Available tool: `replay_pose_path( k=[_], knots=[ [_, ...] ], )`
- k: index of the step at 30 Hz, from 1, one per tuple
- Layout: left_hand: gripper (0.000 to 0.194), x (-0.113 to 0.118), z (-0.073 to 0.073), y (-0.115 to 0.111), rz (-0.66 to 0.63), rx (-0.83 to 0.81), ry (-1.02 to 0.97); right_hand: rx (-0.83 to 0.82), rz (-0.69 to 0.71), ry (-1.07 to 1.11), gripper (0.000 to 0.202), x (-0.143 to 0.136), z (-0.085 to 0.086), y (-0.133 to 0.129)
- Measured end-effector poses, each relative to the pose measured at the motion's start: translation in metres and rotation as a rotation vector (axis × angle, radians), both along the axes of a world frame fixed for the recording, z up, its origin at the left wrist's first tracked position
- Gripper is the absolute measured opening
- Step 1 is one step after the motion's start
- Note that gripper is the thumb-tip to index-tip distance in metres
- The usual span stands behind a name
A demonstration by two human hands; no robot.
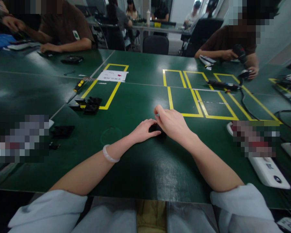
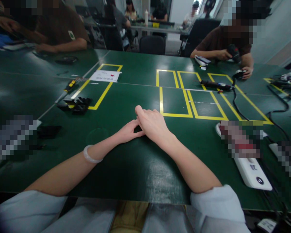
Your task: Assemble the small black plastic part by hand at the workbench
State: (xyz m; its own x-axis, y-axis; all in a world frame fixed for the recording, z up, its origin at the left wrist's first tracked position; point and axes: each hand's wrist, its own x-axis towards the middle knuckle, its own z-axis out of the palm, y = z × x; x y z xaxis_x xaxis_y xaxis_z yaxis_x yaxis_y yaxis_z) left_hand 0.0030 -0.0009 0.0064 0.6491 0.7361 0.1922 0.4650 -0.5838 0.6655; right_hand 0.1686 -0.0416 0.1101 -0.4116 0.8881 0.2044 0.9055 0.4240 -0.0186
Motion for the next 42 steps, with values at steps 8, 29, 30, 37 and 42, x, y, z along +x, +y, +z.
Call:
replay_pose_path(
  k=[8,29,30,37,42],
  knots=[
    [0.047,-0.0003,-0.0034,0.0003,0.019,0.017,0.012,0.004,0.005,0.021,0.025,-0.0012,0.0,-0.0017],
    [0.05,0.0002,-0.001,-0.0005,0.023,-0.004,0.012,-0.003,0.005,-0.007,0.024,-0.0012,0.0015,-0.0018],
    [0.049,0.0002,-0.0014,-0.0003,0.026,-0.004,0.021,-0.003,0.0,-0.01,0.024,-0.0013,0.0014,-0.0017],
    [0.047,0.0002,-0.0015,-0.0009,0.015,0.01,-0.002,0.011,0.01,0.04,0.022,-0.0012,-0.001,-0.0029],
    [0.049,0.0001,-0.0022,-0.0008,0.014,0.005,-0.009,-0.009,-0.002,-0.006,0.024,-0.0015,-0.0005,-0.0022]
  ],
)
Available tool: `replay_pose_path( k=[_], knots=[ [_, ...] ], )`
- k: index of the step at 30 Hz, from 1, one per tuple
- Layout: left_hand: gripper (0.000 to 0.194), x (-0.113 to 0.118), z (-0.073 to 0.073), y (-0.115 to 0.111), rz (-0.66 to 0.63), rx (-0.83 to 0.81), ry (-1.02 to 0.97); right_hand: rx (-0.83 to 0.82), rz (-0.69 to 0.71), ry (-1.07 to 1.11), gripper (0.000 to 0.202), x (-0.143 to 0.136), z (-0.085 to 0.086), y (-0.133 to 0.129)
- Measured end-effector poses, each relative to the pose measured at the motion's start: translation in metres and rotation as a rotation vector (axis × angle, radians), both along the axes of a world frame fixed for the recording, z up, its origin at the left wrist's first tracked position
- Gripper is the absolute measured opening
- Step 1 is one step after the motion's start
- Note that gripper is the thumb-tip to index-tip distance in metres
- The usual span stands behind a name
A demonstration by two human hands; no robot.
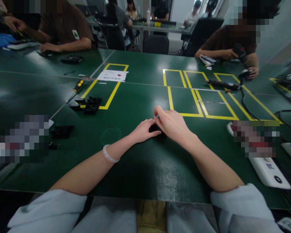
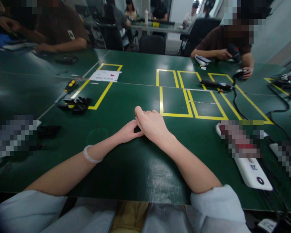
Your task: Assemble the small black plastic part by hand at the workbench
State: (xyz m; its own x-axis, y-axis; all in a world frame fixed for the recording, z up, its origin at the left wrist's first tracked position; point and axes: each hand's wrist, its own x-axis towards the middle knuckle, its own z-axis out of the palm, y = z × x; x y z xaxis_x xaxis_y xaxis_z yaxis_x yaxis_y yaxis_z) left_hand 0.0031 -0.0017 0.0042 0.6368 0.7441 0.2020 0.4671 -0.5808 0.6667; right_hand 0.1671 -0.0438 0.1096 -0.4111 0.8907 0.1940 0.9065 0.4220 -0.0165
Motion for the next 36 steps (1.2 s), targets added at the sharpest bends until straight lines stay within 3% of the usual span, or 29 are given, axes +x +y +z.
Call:
replay_pose_path(
  k=[36],
  knots=[
    [0.05,-0.0006,0.0002,-0.0002,-0.016,-0.007,-0.011,0.017,-0.016,0.031,0.024,-0.001,0.0016,-0.0016]
  ],
)
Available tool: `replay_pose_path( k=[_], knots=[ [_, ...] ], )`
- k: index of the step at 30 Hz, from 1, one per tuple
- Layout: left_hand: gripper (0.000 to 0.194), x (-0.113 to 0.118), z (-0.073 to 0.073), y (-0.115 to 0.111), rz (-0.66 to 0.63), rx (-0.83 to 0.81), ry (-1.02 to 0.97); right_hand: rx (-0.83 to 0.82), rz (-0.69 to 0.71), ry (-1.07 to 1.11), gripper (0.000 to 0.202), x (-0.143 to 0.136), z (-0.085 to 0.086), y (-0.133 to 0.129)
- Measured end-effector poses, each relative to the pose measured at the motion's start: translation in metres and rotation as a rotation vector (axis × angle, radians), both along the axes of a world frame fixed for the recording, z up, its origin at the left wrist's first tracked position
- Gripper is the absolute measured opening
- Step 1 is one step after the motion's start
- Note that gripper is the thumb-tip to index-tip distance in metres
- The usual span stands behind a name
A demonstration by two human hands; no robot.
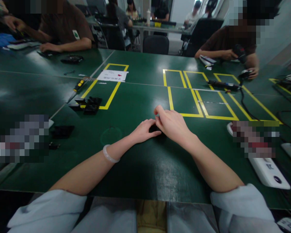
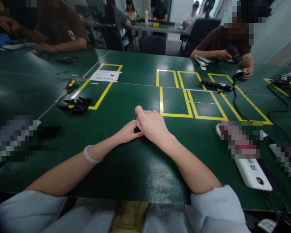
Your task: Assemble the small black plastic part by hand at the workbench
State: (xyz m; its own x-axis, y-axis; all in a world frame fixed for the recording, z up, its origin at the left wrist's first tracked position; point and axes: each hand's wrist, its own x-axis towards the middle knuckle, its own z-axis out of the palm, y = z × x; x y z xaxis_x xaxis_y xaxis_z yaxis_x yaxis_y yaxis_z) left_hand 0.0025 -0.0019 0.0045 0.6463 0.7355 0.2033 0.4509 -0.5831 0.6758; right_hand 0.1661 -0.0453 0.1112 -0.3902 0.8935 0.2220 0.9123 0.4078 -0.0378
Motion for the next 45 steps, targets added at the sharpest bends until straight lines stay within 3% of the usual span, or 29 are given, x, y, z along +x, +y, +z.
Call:
replay_pose_path(
  k=[11,26,45],
  knots=[
    [0.049,0.0002,-0.0008,-0.0001,-0.001,-0.003,-0.02,-0.008,0.029,0.021,0.025,0.0,0.0004,-0.0014],
    [0.046,0.0019,0.0015,0.0006,0.0,0.006,0.04,0.001,-0.043,-0.046,0.028,0.0023,0.0015,0.0019],
    [0.05,0.0012,-0.003,0.0016,0.015,0.022,0.027,0.021,0.022,-0.022,0.023,-0.0003,-0.0012,-0.001]
  ],
)
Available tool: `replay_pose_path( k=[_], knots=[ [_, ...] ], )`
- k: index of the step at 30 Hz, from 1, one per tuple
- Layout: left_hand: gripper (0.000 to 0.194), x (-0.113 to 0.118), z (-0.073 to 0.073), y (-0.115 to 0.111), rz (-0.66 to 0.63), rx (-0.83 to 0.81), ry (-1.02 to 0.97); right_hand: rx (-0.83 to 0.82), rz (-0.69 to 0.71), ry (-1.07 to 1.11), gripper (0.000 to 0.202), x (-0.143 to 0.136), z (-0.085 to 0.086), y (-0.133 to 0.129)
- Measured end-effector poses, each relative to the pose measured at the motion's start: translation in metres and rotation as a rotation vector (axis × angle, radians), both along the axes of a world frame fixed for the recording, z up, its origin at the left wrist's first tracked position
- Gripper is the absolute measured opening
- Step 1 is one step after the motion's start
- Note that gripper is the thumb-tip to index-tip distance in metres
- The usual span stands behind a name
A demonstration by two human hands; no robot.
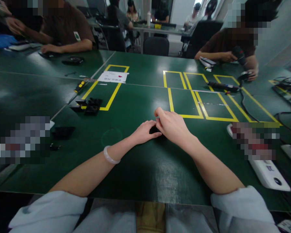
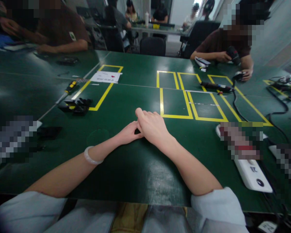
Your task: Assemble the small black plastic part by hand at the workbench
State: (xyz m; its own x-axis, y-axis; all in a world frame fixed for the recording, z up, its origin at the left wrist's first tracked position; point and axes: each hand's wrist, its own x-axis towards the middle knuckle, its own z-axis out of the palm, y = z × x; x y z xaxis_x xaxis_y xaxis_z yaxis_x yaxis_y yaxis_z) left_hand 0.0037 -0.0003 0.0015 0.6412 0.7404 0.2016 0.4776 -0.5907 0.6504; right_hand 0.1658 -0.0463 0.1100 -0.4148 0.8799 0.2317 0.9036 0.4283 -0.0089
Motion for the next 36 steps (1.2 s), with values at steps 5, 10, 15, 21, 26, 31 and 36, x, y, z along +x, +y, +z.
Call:
replay_pose_path(
  k=[5,10,15,21,26,31,36],
  knots=[
    [0.049,0.0004,0.0006,-0.0005,0.017,-0.021,-0.001,-0.005,0.01,-0.01,0.023,-0.0011,0.0005,-0.0006],
    [0.052,0.0003,0.0034,-0.0015,-0.001,-0.032,-0.012,0.002,-0.014,-0.053,0.027,-0.0006,-0.0016,0.0016],
    [0.052,0.0,0.0034,-0.0012,-0.003,-0.028,-0.009,0.014,-0.019,-0.059,0.028,-0.0008,-0.0038,0.0032],
    [0.051,-0.0003,0.0021,-0.0004,-0.002,-0.012,0.011,-0.006,-0.011,-0.016,0.023,-0.0002,0.0,0.0006],
    [0.053,-0.0003,0.0016,-0.0004,0.003,-0.009,-0.011,-0.024,0.009,-0.014,0.023,-0.0013,0.003,-0.0017],
    [0.052,-0.0004,0.0002,-0.0005,-0.012,-0.015,-0.018,-0.002,-0.01,-0.053,0.026,-0.0026,-0.0007,0.0002],
    [0.05,-0.0006,-0.0007,0.0001,0.0,-0.012,0.002,-0.014,-0.025,-0.032,0.024,-0.0027,-0.0011,0.0003]
  ],
)
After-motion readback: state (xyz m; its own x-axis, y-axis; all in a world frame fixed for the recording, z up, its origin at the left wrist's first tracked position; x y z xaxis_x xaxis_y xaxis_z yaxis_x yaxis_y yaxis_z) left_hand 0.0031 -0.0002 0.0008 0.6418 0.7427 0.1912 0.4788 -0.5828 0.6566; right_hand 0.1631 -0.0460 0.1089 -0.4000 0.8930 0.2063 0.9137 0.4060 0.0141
